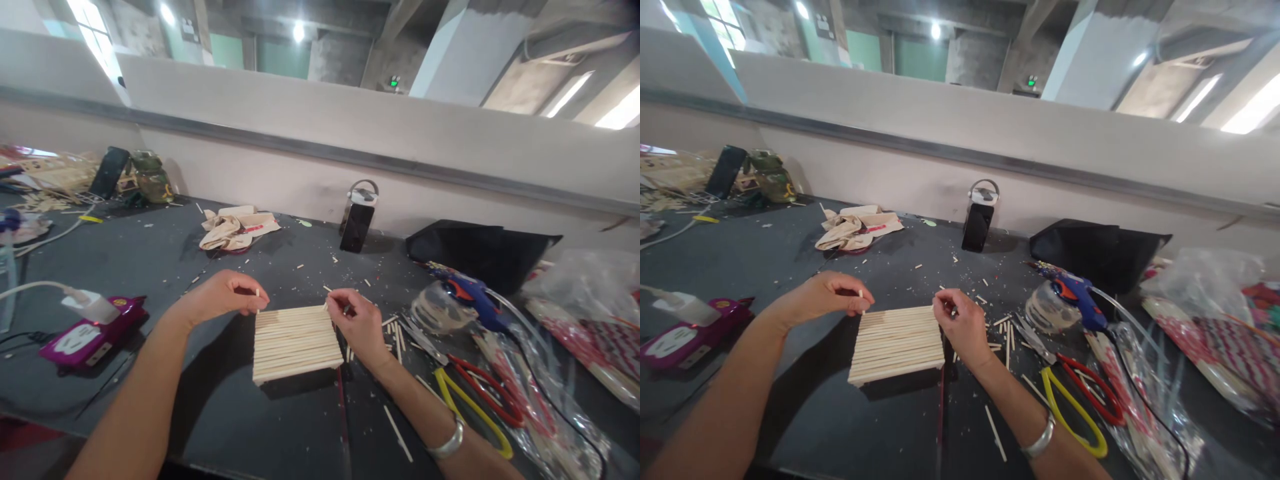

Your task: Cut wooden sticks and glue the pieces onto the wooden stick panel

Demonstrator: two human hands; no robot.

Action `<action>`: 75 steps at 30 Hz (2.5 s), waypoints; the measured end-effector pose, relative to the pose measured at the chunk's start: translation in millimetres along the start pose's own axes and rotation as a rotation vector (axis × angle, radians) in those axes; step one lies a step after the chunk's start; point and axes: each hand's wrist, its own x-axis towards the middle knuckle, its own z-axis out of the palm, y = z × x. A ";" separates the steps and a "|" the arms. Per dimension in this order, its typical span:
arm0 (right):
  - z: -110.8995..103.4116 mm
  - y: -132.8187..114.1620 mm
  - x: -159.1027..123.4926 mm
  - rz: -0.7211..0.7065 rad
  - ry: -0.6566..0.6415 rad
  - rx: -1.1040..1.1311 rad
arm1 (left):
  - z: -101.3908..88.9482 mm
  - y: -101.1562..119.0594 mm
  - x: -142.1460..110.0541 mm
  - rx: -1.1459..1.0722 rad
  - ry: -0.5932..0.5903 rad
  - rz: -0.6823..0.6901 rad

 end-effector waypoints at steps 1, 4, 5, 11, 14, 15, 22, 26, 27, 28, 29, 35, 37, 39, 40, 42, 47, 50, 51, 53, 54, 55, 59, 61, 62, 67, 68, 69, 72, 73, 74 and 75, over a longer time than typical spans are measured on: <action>-0.3 -0.4 0.2 0.004 0.005 -0.001 | -0.1 0.5 -0.1 0.005 0.000 0.000; -1.2 -1.2 0.5 0.015 0.019 -0.005 | -0.5 3.2 -0.9 0.021 -0.001 0.006; -1.2 -1.2 0.5 0.018 0.023 -0.007 | -0.7 4.3 -1.3 0.023 -0.006 0.008; 0.0 0.5 0.0 0.027 0.028 -0.013 | -1.4 5.9 -2.7 0.016 -0.028 0.005; -0.2 0.2 0.3 0.024 0.017 -0.012 | -1.2 4.7 -2.4 0.014 -0.026 0.007; -0.3 -0.1 0.4 0.022 0.013 -0.012 | -1.1 4.3 -2.3 0.011 -0.027 0.004; 0.0 0.4 -0.1 0.021 0.003 -0.010 | -1.5 4.1 -1.2 0.017 -0.033 0.006; -0.3 0.9 -0.9 0.022 0.001 -0.004 | -1.0 4.7 -2.1 0.020 -0.023 0.001; -0.4 0.9 -1.0 0.020 -0.001 -0.002 | -0.7 4.8 -2.5 0.020 -0.021 -0.001; -0.4 0.8 -1.2 0.018 -0.003 0.000 | -0.5 4.8 -2.9 0.021 -0.022 -0.001; -0.4 0.8 -1.4 0.017 -0.005 0.003 | -0.3 4.9 -3.2 0.022 -0.022 0.001; -0.6 1.1 -2.1 0.031 -0.017 0.022 | -1.0 3.4 -2.4 0.042 -0.009 -0.004; -3.0 -2.1 -1.4 0.054 -0.019 0.044 | -0.2 2.1 -1.2 0.020 0.004 -0.019; -7.0 -9.3 0.0 0.091 -0.013 0.077 | 2.5 1.9 -0.1 -0.032 0.049 -0.004; -9.3 -14.5 1.1 0.110 -0.013 0.099 | 4.9 2.5 0.5 -0.065 0.082 0.025; -14.0 -27.0 3.5 0.140 -0.030 0.147 | 11.4 5.6 1.8 -0.145 0.151 0.122; -21.2 -57.9 14.0 0.174 -0.156 0.299 | 32.0 15.1 6.4 -0.451 0.145 0.247; -20.0 -66.9 22.9 0.123 -0.156 0.312 | 40.0 16.2 8.1 -0.514 0.069 0.244; -18.5 -68.0 25.4 0.100 -0.144 0.300 | 41.6 16.3 8.3 -0.517 0.046 0.243; -14.6 -68.2 28.6 0.073 -0.124 0.280 | 43.8 16.7 8.0 -0.516 -0.001 0.231; -12.4 -67.7 29.2 0.069 -0.121 0.274 | 44.7 17.2 7.8 -0.513 -0.025 0.219; -10.3 -67.0 29.2 0.069 -0.123 0.272 | 45.6 17.9 7.6 -0.510 -0.048 0.202; -4.5 -65.5 24.9 0.078 -0.149 0.273 | 49.4 20.1 7.5 -0.504 -0.098 0.140; -3.0 -65.9 22.5 0.078 -0.156 0.273 | 50.6 20.4 7.5 -0.493 -0.101 0.112; -2.5 -66.2 21.6 0.077 -0.161 0.274 | 51.0 20.5 7.4 -0.486 -0.105 0.099; -1.2 -65.0 20.9 0.094 -0.178 0.295 | 50.1 22.3 5.7 -0.474 -0.142 0.088; -1.2 -63.7 21.5 0.105 -0.170 0.301 | 49.7 22.6 5.3 -0.481 -0.143 0.091; -1.4 -62.3 22.1 0.115 -0.160 0.306 | 49.3 22.6 5.1 -0.491 -0.143 0.093; -2.2 -58.6 23.6 0.132 -0.145 0.309 | 48.4 21.4 5.2 -0.530 -0.141 0.106; -2.4 -58.2 23.7 0.131 -0.150 0.306 | 48.2 20.7 5.4 -0.542 -0.141 0.111; -2.4 -58.4 23.5 0.129 -0.157 0.304 | 48.1 20.0 5.5 -0.554 -0.140 0.116; -2.3 -58.9 23.0 0.122 -0.163 0.299 | 47.9 19.4 5.6 -0.565 -0.140 0.122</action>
